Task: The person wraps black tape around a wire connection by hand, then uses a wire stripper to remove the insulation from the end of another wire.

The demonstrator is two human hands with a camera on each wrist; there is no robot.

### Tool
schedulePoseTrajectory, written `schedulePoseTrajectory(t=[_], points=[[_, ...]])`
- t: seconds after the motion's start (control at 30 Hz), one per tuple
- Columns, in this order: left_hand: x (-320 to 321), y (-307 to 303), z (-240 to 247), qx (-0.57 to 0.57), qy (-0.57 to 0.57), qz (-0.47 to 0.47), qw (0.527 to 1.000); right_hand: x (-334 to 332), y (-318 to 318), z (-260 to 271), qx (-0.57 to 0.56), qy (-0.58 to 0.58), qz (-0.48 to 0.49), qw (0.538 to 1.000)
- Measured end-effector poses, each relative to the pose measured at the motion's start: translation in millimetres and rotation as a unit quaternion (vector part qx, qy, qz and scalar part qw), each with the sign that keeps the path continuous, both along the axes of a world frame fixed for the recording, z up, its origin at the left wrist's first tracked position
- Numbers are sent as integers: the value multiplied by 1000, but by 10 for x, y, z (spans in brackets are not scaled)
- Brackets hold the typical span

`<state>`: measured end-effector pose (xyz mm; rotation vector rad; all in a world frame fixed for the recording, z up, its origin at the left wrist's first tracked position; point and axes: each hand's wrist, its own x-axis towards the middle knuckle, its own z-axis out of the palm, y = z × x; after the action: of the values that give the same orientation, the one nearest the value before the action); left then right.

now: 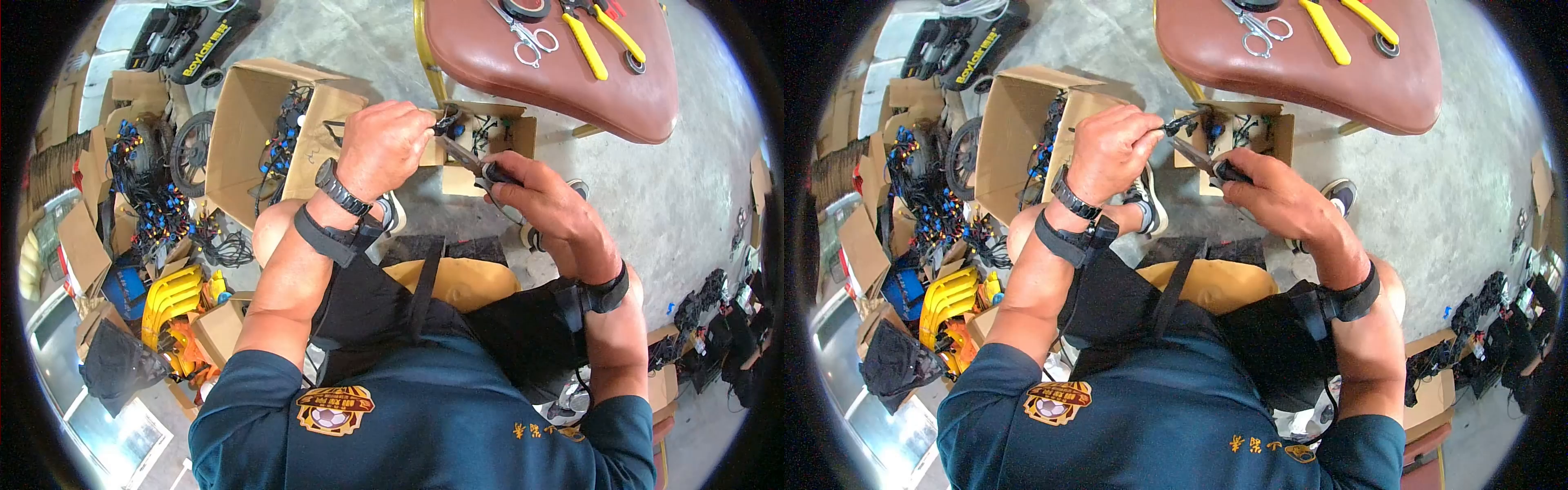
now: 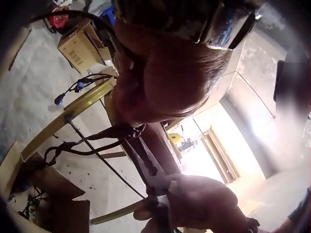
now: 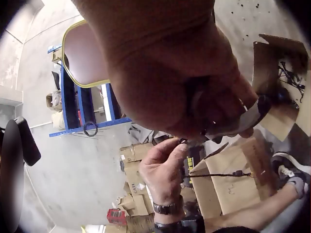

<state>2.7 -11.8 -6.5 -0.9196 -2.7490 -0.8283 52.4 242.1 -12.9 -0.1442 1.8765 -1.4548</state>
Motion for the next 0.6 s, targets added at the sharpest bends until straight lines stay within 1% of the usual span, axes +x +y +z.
schedulePoseTrajectory(t=[0.07, 0.17, 0.2, 0.3, 0.37, 0.4, 0.43, 0.5, 0.57, 0.6], points=[[-5, 7, 3, 12, -10, 10, 1000, 33, -28, 8, -5, -8, -10, 1000], [2, 8, 19, 13, -47, 17, 999, 2, -39, 48, 7, -12, 15, 1000], [-1, 8, 24, 11, -62, 17, 998, 5, -37, 35, 1, -4, 11, 1000], [-8, -17, -21, 60, -133, 21, 989, 28, -24, 0, -6, 18, 10, 1000], [-25, -35, -3, 39, -162, 26, 986, -4, -4, 58, 7, 34, 26, 999], [-25, -44, -9, 59, -194, 38, 978, -34, 8, 146, 26, 43, 38, 998], [-27, -60, -33, 80, -225, 49, 970, -52, 23, 243, 25, 23, 41, 999], [-27, -64, -43, 134, -288, 90, 944, -97, 98, 259, -10, 34, 41, 999], [-48, -85, -7, 174, -378, 130, 900, -172, 213, 372, -67, -20, 5, 998], [-70, -133, -72, 206, -419, 131, 875, -215, 254, 425, -98, -46, -13, 994]])
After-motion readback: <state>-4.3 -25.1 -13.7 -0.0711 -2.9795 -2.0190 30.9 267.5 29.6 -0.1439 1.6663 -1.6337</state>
